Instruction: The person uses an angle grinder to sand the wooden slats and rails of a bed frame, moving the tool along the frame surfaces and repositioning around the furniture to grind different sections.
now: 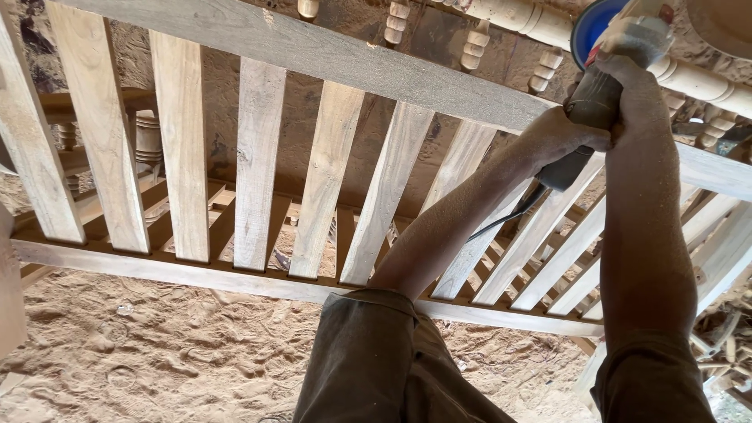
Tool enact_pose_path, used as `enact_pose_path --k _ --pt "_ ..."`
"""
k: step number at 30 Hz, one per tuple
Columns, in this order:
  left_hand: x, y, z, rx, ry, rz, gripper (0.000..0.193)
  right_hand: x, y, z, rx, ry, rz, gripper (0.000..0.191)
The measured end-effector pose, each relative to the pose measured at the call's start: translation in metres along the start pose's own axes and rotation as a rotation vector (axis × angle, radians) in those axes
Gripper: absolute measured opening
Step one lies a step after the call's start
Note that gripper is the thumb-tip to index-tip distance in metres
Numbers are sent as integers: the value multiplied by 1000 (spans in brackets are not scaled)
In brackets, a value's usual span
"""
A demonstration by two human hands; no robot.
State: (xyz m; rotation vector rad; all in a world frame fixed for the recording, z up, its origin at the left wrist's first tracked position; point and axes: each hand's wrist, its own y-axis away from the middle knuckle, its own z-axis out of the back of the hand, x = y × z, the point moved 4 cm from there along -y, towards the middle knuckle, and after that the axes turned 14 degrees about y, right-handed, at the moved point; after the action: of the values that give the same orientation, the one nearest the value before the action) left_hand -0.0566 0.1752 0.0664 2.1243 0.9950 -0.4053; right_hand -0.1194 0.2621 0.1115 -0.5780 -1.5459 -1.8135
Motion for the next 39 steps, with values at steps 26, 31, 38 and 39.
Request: enact_pose_path --k 26,31,38,39 --pt "28 63 -8 -11 -498 65 95 -70 57 21 -73 -286 182 62" --pt "90 149 -4 2 -675 162 103 -154 132 9 237 -459 403 73" --pt "156 262 -4 -149 -740 58 65 -255 240 -2 -62 -383 156 41" --pt "162 274 -7 -177 -784 58 59 -264 250 -3 -136 -329 101 39"
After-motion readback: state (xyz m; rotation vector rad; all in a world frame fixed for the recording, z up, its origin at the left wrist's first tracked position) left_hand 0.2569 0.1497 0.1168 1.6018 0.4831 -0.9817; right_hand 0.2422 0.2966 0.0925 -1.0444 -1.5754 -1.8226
